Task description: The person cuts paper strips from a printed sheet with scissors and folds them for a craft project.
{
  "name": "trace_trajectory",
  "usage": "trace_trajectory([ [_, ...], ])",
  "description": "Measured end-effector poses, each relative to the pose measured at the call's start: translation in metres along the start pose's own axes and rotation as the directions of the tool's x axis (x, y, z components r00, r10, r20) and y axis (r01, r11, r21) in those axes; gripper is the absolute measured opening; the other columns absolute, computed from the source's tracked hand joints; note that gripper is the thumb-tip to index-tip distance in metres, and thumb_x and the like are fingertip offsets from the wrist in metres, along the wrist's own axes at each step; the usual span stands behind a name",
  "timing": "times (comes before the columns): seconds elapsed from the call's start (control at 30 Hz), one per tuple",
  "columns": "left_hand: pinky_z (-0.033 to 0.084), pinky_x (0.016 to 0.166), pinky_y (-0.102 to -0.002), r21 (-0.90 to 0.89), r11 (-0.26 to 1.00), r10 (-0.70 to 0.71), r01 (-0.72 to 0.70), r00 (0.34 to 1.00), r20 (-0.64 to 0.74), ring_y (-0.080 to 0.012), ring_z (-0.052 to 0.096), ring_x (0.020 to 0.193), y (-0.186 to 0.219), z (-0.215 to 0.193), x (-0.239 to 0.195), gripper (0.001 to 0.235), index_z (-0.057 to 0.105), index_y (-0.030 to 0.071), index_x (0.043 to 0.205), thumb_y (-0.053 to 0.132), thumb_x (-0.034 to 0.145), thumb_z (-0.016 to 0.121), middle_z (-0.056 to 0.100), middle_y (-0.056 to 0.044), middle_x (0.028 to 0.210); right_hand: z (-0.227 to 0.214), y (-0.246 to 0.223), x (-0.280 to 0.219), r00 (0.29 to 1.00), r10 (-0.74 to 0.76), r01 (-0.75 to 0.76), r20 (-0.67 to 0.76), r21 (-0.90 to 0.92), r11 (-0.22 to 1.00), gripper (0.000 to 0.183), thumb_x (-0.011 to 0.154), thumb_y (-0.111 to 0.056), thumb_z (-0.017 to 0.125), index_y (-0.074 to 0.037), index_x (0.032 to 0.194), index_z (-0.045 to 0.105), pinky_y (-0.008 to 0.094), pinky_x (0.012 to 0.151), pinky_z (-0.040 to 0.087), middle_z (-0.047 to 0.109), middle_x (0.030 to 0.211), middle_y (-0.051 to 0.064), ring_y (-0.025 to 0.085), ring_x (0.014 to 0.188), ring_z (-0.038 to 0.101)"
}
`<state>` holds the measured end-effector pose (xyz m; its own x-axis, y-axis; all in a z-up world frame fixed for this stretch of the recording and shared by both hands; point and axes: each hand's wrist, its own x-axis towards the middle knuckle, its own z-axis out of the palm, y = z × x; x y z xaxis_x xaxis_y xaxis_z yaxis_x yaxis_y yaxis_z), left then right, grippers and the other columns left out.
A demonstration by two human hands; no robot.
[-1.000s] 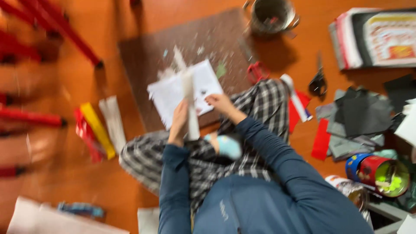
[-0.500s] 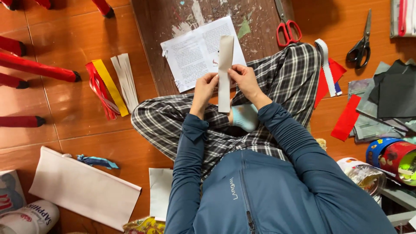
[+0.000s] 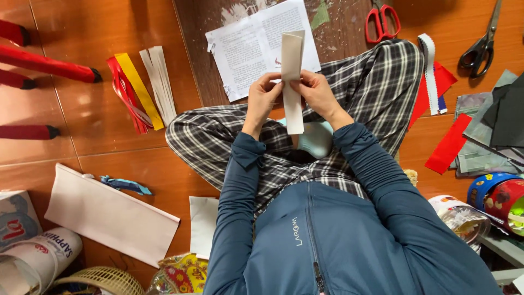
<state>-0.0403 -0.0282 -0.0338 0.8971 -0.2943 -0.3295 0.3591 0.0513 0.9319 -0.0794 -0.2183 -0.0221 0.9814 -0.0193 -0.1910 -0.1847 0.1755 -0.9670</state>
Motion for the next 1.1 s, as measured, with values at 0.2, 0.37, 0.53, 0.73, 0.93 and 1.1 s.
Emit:
trace_trajectory([
  [0.2,0.071,0.061,-0.030,-0.179,0.984,-0.002,-0.013,0.997,-0.081,-0.0134,0.078,0.071,0.011,0.009,0.000,0.014,0.082,0.014,0.105,0.005,0.093,0.082,0.077,-0.006,0.081,0.020,-0.018,0.001,0.981,-0.046,0.076,-0.189,0.155,0.985,0.017,0.099,0.003,0.080,-0.006,0.113,0.082,0.025,0.072,0.063,0.074,0.086,0.005,0.005,0.079,0.066],
  [0.37,0.065,0.067,-0.028,-0.095,0.993,0.061,-0.070,0.994,-0.092,-0.0075,0.069,0.075,0.002,0.012,0.004,0.021,0.083,0.012,0.090,-0.003,0.089,0.069,0.074,-0.004,0.078,0.013,-0.007,0.004,0.987,0.009,0.014,-0.163,0.139,0.990,0.028,0.088,0.011,0.065,-0.004,0.103,0.083,0.018,0.065,0.057,0.069,0.078,-0.001,0.002,0.073,0.062],
  [0.53,0.071,0.069,-0.028,-0.224,0.973,-0.053,0.055,0.998,0.016,-0.0160,0.080,0.086,-0.020,0.000,0.012,0.024,0.062,0.016,0.132,0.010,0.108,0.064,0.078,-0.008,0.109,0.000,-0.010,0.013,0.978,-0.138,0.138,-0.157,-0.011,0.990,0.039,0.090,0.016,0.055,-0.006,0.101,0.085,0.017,0.063,0.050,0.063,0.079,0.000,0.000,0.070,0.056],
  [0.73,0.065,0.073,-0.026,-0.063,0.976,-0.190,0.208,0.958,0.212,-0.0113,0.069,0.077,0.010,0.007,-0.003,0.020,0.073,0.001,0.101,0.021,0.102,0.075,0.072,-0.005,0.087,-0.022,-0.022,0.014,0.974,-0.198,0.188,-0.111,-0.096,0.978,0.037,0.100,0.018,0.048,-0.004,0.102,0.077,0.023,0.103,0.050,0.070,0.108,-0.002,0.009,0.098,0.061],
  [0.93,0.062,0.067,-0.024,-0.009,0.970,-0.239,0.244,0.957,0.163,-0.0147,0.073,0.071,0.022,0.006,-0.008,0.030,0.082,-0.009,0.109,0.018,0.096,0.081,0.080,-0.012,0.086,-0.023,-0.021,0.015,0.977,-0.185,0.177,-0.110,-0.083,0.981,0.033,0.104,0.016,0.050,-0.003,0.104,0.077,0.023,0.099,0.052,0.067,0.116,-0.003,0.011,0.103,0.062],
  [1.1,0.055,0.057,-0.022,0.506,0.862,-0.065,0.015,0.995,0.082,-0.0101,0.068,0.059,0.015,0.003,-0.005,0.022,0.087,0.000,0.103,0.019,0.095,0.080,0.083,-0.008,0.079,-0.030,-0.025,0.020,0.978,-0.054,0.075,-0.201,0.099,0.992,0.024,0.094,0.004,0.044,-0.012,0.095,0.063,0.028,0.100,0.056,0.073,0.125,0.009,0.016,0.111,0.066],
])
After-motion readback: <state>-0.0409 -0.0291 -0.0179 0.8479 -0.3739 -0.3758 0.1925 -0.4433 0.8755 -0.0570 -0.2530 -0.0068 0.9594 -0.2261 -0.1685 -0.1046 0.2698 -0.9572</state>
